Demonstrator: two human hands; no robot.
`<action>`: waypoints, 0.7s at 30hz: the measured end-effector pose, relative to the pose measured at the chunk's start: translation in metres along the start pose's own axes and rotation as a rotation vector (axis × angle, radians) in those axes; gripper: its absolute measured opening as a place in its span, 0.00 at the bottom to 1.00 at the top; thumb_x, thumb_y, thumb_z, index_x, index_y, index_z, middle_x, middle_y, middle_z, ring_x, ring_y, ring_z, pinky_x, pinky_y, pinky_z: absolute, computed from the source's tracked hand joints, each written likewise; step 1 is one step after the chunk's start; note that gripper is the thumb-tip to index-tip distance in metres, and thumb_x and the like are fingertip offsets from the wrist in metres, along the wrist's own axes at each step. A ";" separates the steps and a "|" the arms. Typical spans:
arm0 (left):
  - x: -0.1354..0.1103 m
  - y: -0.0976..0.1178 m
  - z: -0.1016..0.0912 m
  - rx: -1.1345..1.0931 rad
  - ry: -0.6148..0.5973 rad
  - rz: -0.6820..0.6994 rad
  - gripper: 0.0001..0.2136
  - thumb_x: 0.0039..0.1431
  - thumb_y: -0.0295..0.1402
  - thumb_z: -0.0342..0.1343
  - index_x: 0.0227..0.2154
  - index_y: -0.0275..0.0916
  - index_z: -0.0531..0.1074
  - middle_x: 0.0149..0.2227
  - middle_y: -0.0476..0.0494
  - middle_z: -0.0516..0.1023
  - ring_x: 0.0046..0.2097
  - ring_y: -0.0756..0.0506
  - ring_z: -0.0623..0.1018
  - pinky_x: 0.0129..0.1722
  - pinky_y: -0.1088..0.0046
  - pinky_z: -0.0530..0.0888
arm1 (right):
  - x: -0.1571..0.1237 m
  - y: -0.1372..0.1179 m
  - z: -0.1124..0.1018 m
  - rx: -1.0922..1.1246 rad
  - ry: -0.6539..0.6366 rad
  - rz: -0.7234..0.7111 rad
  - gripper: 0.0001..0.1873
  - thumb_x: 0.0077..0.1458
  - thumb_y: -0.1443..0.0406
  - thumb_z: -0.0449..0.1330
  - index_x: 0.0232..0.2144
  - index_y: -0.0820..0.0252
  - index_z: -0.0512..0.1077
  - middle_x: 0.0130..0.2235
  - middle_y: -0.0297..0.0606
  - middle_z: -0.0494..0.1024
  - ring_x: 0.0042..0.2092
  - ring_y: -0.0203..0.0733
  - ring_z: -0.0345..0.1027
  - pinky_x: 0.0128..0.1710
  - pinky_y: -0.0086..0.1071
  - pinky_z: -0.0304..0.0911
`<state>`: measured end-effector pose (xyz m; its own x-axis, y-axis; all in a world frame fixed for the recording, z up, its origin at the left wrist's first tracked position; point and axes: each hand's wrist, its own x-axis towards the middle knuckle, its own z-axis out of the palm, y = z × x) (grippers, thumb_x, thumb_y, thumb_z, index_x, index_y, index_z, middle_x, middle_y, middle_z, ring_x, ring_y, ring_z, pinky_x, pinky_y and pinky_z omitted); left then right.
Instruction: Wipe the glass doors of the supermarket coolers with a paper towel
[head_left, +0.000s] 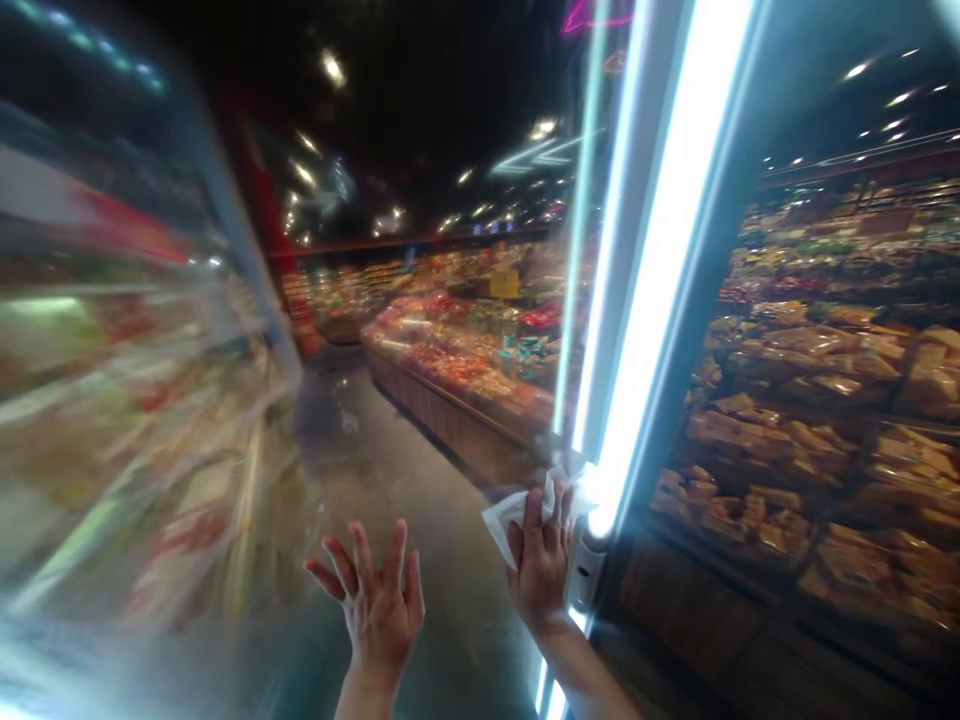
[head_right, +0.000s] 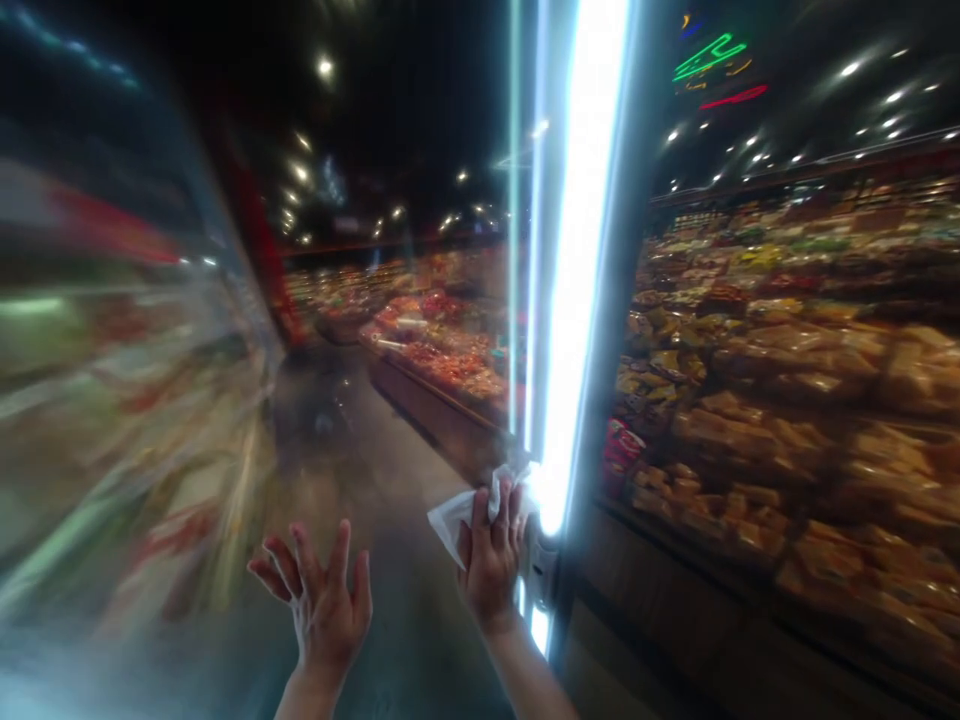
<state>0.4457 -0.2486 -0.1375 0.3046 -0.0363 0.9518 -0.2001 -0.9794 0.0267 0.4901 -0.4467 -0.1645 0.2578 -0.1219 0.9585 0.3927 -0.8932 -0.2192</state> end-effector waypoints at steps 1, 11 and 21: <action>0.001 -0.003 -0.002 0.006 0.002 -0.005 0.43 0.59 0.29 0.63 0.72 0.56 0.46 0.77 0.44 0.30 0.76 0.34 0.30 0.71 0.36 0.33 | 0.007 -0.003 0.001 0.002 0.005 0.016 0.38 0.69 0.69 0.50 0.75 0.56 0.38 0.76 0.51 0.40 0.76 0.61 0.31 0.65 0.69 0.54; -0.009 -0.063 -0.028 0.089 -0.030 -0.017 0.44 0.59 0.29 0.62 0.73 0.52 0.43 0.77 0.40 0.30 0.75 0.31 0.30 0.70 0.34 0.34 | 0.013 -0.068 0.017 0.048 0.018 -0.076 0.38 0.69 0.70 0.51 0.74 0.43 0.43 0.77 0.45 0.32 0.76 0.63 0.27 0.65 0.71 0.53; -0.012 -0.159 -0.065 0.076 0.025 -0.078 0.43 0.61 0.27 0.60 0.72 0.56 0.44 0.77 0.44 0.31 0.76 0.32 0.31 0.70 0.32 0.35 | -0.003 -0.182 0.052 0.036 0.014 -0.173 0.38 0.69 0.69 0.51 0.75 0.59 0.41 0.76 0.48 0.37 0.76 0.57 0.31 0.70 0.57 0.51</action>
<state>0.4131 -0.0796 -0.1337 0.2926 0.0447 0.9552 -0.1055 -0.9913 0.0787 0.4636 -0.2613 -0.1365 0.1714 0.0263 0.9849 0.4613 -0.8854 -0.0567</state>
